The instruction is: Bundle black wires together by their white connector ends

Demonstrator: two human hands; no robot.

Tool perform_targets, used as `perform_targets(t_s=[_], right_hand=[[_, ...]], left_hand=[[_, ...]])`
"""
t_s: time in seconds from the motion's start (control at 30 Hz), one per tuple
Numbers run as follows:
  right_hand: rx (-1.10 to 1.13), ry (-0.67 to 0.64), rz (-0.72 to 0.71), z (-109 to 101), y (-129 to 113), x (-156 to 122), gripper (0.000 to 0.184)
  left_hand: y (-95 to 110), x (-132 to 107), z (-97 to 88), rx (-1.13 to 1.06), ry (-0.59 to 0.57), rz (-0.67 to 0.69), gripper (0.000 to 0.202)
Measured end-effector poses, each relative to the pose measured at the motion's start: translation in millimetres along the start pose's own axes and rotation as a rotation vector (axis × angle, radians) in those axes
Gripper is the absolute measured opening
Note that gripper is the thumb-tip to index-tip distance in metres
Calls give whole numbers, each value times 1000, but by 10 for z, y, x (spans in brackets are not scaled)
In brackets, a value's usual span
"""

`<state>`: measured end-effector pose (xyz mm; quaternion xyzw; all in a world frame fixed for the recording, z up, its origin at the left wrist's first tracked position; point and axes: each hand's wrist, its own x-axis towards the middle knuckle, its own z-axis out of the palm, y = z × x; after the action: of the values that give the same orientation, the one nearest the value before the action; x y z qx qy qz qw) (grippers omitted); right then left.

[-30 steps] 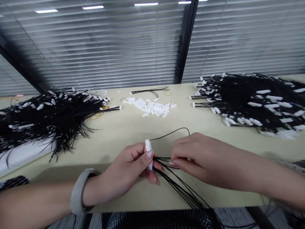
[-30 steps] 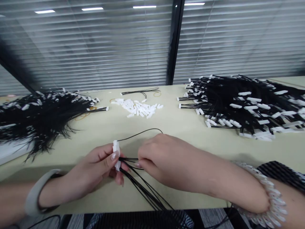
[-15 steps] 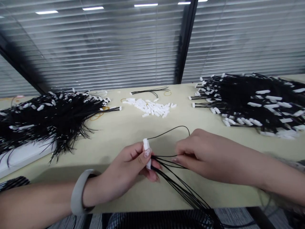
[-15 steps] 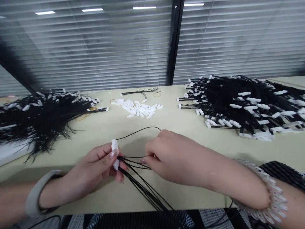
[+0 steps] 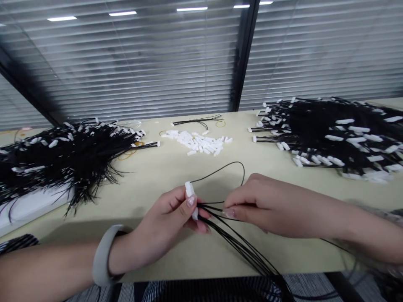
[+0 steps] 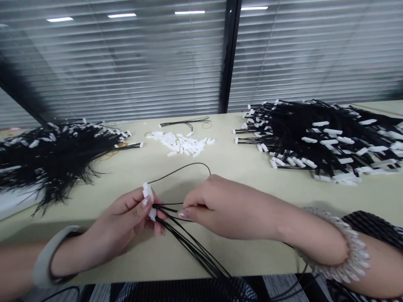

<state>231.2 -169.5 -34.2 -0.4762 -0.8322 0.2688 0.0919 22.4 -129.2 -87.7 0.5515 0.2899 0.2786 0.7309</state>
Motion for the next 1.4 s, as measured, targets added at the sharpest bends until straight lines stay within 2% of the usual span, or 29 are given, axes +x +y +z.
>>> perform_targets(t_s=[0.13,0.23,0.33,0.43,0.5,0.57,0.63,0.7,0.77,0.9,0.97,1.03,1.1,1.17,1.23,1.3,1.4], right_hand=[[270,-102,98,-9,22,29,31],[294,-35,129,-19,27,18,36],[-58,150,46,8,23,4,37],[-554,332,-24,32,40,-18,24],[-803,432,-44,12,76,-43,19],[-939,554,-53,-44,124,-71,20],[-958,708,-80,-118,168,-95,21],[-879,879,-109,-193,185,-110,19],[-682,1020,-108,-255,157,-117,19],[35,1295,-43,-332,13,-119,21],[294,1391,-31,-333,-39,-116,17],[325,1328,-41,-290,-52,-108,20],[197,1117,-72,-204,-39,-90,26],[22,870,-108,-98,-27,-61,17],[-119,717,-124,-6,-30,-25,7],[-200,670,-98,53,-43,8,12],[-284,678,-47,86,-50,42,15]], left_hand=[[1,-15,2,-7,-35,31,18],[-3,-16,1,-46,-51,9,18],[-7,-5,3,-71,-47,-19,20],[-4,19,12,-97,-16,-54,22],[-2,39,19,-132,3,-71,23],[-3,55,24,-164,17,-72,24],[-7,66,26,-179,23,-61,23],[-11,69,26,-176,29,-56,23],[-12,68,25,-161,33,-62,24],[-21,61,15,-80,33,-85,26],[-33,59,7,-27,33,-92,25],[-45,57,2,12,29,-90,24],[-49,53,6,41,26,-85,25],[-38,46,20,76,28,-79,26],[-18,35,37,122,30,-73,25],[0,24,49,155,28,-69,26],[10,17,54,167,21,-58,25]])
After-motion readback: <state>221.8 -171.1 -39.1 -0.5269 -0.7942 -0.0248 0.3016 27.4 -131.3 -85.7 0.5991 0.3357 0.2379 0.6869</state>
